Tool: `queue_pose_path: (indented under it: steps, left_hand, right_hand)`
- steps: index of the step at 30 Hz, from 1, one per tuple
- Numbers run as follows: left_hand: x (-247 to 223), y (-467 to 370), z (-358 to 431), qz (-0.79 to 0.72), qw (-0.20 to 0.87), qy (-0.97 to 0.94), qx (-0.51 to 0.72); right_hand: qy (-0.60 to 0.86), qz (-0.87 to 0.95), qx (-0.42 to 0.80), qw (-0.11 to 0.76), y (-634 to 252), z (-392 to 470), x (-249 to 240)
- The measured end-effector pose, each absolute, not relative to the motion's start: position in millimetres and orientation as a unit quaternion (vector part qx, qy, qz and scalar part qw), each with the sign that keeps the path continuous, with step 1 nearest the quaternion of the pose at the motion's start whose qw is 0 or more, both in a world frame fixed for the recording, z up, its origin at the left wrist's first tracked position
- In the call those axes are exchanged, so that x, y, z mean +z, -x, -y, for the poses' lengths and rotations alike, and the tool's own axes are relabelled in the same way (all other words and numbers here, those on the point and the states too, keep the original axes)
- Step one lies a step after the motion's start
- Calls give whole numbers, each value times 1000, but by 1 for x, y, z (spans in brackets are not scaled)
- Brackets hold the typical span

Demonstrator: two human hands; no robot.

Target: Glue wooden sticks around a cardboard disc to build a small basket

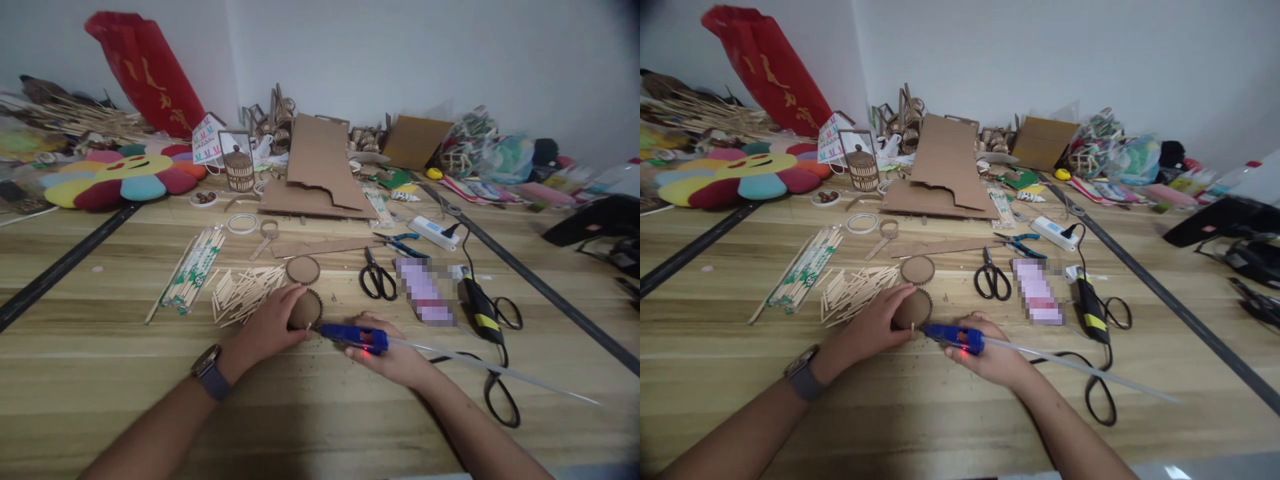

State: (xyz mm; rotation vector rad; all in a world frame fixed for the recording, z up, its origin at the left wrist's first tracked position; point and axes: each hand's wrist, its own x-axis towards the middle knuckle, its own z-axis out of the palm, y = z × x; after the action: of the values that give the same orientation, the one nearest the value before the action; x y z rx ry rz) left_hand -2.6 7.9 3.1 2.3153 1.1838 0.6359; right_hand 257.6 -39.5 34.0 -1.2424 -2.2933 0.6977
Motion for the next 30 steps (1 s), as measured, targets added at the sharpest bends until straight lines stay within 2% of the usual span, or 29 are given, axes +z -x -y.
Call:
queue_pose_path:
  steps: [30]
  left_hand:
    - [2, 2, -9, -427, 236, -839, 241]
  right_hand:
    - [452, 834, 229, 219, -258, 40, 33]
